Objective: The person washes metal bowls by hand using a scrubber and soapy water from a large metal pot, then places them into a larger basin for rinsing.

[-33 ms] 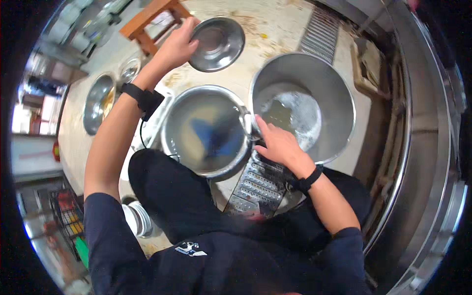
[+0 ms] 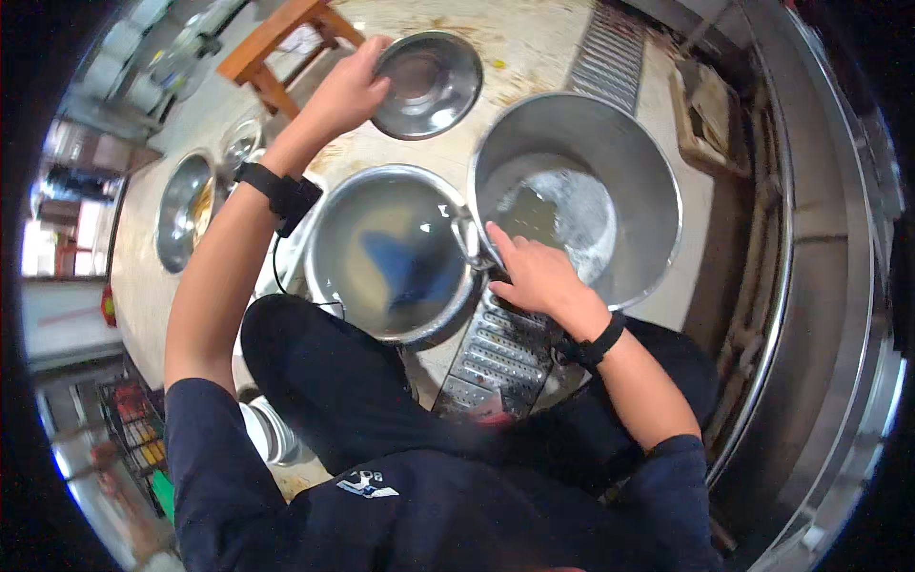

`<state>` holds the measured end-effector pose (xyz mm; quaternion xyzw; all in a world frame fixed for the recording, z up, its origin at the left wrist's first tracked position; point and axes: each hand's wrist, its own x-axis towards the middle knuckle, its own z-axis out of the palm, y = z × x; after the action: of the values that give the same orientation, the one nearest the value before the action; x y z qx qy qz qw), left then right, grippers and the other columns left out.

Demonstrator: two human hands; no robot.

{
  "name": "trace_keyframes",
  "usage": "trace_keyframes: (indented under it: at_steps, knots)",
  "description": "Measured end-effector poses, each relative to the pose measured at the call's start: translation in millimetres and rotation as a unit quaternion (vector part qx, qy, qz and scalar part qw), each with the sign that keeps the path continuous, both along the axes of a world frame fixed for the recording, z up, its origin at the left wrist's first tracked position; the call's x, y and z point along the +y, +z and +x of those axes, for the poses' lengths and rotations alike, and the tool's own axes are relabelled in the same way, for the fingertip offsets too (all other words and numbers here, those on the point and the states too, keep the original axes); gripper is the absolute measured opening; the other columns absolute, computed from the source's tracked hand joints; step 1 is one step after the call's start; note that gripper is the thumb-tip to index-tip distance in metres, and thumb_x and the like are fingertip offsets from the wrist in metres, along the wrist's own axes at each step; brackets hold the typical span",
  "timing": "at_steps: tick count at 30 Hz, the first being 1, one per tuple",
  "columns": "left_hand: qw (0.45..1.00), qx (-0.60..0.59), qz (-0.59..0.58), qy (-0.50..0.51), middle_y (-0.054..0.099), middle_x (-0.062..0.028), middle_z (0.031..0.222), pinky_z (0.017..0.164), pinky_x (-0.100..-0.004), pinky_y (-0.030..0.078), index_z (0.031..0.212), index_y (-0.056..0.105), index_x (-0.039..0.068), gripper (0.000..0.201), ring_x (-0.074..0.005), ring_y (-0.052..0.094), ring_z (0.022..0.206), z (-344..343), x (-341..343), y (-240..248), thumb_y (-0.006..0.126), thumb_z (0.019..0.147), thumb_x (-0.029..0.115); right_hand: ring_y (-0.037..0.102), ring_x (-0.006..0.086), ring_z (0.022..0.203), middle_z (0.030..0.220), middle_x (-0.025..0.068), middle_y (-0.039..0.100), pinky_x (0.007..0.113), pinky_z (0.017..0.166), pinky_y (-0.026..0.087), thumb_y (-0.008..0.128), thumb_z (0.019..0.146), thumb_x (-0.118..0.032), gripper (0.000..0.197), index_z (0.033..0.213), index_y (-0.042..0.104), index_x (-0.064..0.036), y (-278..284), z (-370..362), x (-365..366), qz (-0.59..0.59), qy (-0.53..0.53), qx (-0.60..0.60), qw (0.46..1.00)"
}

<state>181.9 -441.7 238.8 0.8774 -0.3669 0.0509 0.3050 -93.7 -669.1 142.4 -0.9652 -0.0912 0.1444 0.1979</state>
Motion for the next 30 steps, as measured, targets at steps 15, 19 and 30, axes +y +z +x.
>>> trace_keyframes:
  at_steps: [15,19,30]
  knots:
    - [0.822,-0.113,0.438,-0.347,0.072,-0.0180,0.084,0.074,-0.0501,0.058,0.110,0.064,0.005,0.020,-0.0377,0.072,0.084,-68.4,-257.4,-209.8,0.053,0.095,0.012,0.066,0.0207,0.097,0.102,0.0030,0.071,0.035,0.076,0.048,0.065,0.088,-0.016,0.030,0.116,0.070,-0.0079,32.6,-38.3,20.2,-0.150,0.023,0.051,0.987]
    - [0.836,-0.098,0.415,-0.345,0.072,-0.0191,0.090,0.075,-0.0492,0.058,0.112,0.064,0.004,0.022,-0.0379,0.072,0.089,-71.9,-275.8,-256.9,0.056,0.093,0.012,0.062,0.0186,0.096,0.099,-0.0001,0.068,0.032,0.075,0.043,0.064,0.088,-0.016,0.026,0.112,0.071,-0.0112,42.7,-48.5,6.2,-0.188,0.027,0.107,0.976]
    - [0.764,0.259,0.512,-0.295,0.059,-0.0226,0.139,0.095,-0.0506,0.052,0.139,0.053,0.006,0.050,-0.0397,0.062,0.121,-97.6,-259.8,-361.5,0.053,0.089,0.007,0.059,0.0168,0.096,0.100,0.0002,0.066,0.032,0.079,0.040,0.063,0.089,-0.018,0.037,0.125,0.065,-0.0066,50.4,-58.6,3.1,-0.166,0.032,0.133,0.977]
